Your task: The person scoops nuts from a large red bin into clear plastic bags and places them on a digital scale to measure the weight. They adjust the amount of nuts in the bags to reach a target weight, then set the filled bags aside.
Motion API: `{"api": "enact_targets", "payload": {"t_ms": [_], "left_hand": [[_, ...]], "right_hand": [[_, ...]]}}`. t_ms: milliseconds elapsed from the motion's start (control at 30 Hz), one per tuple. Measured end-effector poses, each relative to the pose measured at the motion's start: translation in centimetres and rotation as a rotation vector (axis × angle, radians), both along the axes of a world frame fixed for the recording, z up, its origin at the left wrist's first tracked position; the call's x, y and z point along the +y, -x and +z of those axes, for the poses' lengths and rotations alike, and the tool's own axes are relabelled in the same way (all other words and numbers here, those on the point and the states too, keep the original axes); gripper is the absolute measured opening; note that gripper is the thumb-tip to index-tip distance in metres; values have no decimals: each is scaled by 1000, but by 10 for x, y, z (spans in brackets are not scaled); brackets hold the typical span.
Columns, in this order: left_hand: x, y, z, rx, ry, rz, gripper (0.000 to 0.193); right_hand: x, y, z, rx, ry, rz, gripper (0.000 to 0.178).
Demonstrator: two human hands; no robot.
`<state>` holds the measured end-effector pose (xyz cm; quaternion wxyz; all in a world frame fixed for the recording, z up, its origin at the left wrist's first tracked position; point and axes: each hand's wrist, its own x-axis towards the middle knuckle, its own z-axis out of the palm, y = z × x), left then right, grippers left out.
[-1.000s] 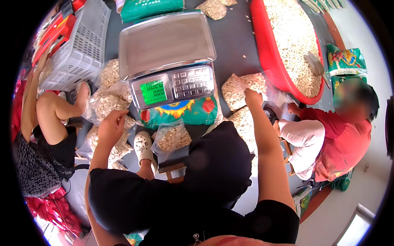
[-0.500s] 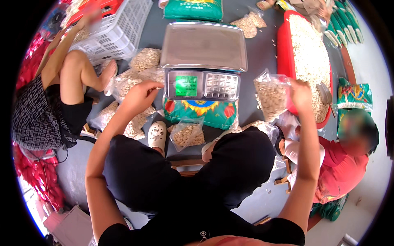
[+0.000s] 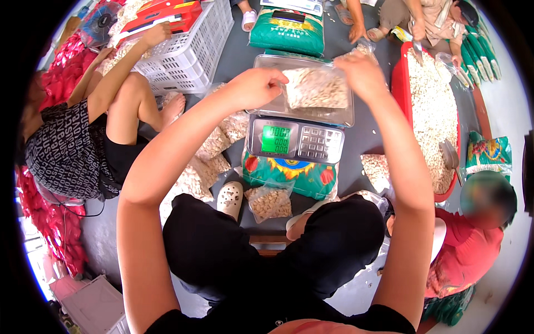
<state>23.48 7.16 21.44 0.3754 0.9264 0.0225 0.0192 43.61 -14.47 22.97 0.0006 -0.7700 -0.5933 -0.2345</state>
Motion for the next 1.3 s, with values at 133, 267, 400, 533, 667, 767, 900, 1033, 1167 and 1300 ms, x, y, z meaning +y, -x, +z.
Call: {"api": "enact_targets", "payload": {"t_ms": [133,267,400,533,667,767,900,1033,1167,1300], "left_hand": [[12,-33,-7,-2,-227,20,33],[5,-54,10,84,-272,212,60],[-22,-63,23,55,-151,245,76],[-32,-50,0,12,-200,237,65],[-24,-60,-30,23,-58,170,40],[-18,-65,-41,-114,28,162,30],[8,-64,-42,-363,123,200,26],[37,-70,-29,-390,149,269,25],[48,-71,-36,-494,167,229,27],[39,-60,-31,-387,209,191,32]], "right_hand": [[25,17,-22,175,-34,-65,19],[25,25,5,337,-415,-318,23],[10,43,26,631,18,-478,28],[28,91,30,546,105,-428,30],[34,83,-6,681,165,-498,29],[22,65,-36,669,109,-464,27],[8,36,-38,706,-91,-363,22],[6,16,-7,692,-184,-345,25],[8,25,12,390,214,-624,24],[44,73,27,259,344,-657,23]]}}
